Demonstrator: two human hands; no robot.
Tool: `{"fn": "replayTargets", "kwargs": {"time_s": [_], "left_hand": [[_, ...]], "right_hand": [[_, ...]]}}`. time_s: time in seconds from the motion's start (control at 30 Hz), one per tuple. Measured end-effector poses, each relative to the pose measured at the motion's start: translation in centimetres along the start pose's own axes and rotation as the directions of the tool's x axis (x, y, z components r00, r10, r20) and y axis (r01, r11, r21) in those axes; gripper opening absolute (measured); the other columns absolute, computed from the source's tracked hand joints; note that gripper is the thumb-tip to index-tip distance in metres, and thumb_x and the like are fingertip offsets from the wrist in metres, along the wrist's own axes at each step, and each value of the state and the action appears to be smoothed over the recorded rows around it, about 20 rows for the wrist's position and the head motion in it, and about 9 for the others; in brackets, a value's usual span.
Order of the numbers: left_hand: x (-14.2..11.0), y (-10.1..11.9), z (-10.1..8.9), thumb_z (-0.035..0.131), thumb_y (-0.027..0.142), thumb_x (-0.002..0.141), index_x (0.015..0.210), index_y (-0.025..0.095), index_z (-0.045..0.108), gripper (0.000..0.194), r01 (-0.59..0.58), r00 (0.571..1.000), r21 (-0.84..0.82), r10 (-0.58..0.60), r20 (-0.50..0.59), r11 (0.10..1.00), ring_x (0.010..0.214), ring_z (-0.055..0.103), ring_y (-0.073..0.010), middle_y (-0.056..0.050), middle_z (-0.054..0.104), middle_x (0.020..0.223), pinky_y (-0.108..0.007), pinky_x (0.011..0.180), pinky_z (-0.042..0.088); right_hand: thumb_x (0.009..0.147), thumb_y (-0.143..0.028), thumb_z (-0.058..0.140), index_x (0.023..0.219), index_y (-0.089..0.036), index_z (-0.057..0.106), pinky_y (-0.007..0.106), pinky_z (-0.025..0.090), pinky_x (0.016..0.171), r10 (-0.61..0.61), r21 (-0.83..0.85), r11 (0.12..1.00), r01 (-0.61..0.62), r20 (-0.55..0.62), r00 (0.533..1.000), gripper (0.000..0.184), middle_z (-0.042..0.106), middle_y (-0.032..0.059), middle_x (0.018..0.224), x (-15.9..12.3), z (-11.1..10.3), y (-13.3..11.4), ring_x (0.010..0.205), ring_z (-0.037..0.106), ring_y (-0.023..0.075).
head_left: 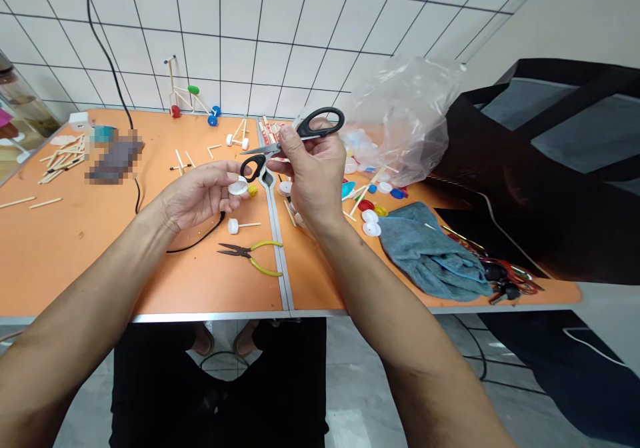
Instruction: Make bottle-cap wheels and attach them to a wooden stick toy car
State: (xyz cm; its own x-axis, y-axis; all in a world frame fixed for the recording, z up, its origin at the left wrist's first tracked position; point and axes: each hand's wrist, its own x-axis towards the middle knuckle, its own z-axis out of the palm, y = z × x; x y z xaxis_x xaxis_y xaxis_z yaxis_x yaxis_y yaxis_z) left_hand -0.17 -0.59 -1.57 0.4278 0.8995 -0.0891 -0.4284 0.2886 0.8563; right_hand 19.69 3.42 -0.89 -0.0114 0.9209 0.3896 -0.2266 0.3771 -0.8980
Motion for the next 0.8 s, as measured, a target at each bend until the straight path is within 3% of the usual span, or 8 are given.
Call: {"fn": "replayTargets", "kwargs": {"time_s": [0.27,0.47,0.67,0.8], "left_hand": [[0.1,-0.5,0.8,0.075,0.006,0.082,0.09,0.013,0.072,0.011,-0.067,0.995,-0.101,0.059,-0.075,0.993,0.058,0.07,-0.0145,-0.005,0.072,0.073,-0.021,0.053,0.055],[0.2,-0.6,0.9,0.073,0.005,0.083,0.093,0.015,0.068,0.015,-0.072,0.996,-0.137,0.064,-0.066,0.988,0.059,0.07,-0.0151,-0.004,0.072,0.075,-0.022,0.053,0.055],[0.1,-0.5,1.5,0.064,0.001,0.085,0.092,0.014,0.067,0.015,-0.092,0.991,-0.164,0.075,-0.11,0.982,0.054,0.067,-0.0124,-0.002,0.07,0.073,-0.02,0.052,0.056],[0.1,-0.5,1.7,0.063,0.001,0.085,0.091,0.014,0.069,0.016,-0.088,0.991,-0.176,0.068,-0.116,0.98,0.055,0.068,-0.0123,-0.003,0.071,0.073,-0.02,0.053,0.057]], "right_hand": [[0.074,-0.049,0.102,0.088,-0.026,0.058,0.025,0.069,0.074,0.192,0.241,0.954,-0.178,-0.037,0.981,0.051,0.073,-0.0056,0.086,-1.0,1.6,0.0,0.09,0.081,0.0151],[0.077,-0.038,0.099,0.088,-0.025,0.058,0.023,0.067,0.072,0.24,0.36,0.904,-0.229,0.017,0.971,0.043,0.075,-0.0055,0.082,-1.6,2.2,0.8,0.089,0.084,0.0172],[0.082,-0.045,0.096,0.089,-0.025,0.062,0.03,0.069,0.083,0.293,0.381,0.873,-0.305,0.093,0.952,0.04,0.081,-0.0013,0.089,-1.8,2.6,1.7,0.098,0.084,0.0202],[0.079,-0.051,0.098,0.088,-0.025,0.066,0.028,0.068,0.078,0.281,0.343,0.89,-0.3,0.106,0.954,0.042,0.08,-0.0018,0.088,-1.9,2.5,1.8,0.09,0.081,0.0175]]}}
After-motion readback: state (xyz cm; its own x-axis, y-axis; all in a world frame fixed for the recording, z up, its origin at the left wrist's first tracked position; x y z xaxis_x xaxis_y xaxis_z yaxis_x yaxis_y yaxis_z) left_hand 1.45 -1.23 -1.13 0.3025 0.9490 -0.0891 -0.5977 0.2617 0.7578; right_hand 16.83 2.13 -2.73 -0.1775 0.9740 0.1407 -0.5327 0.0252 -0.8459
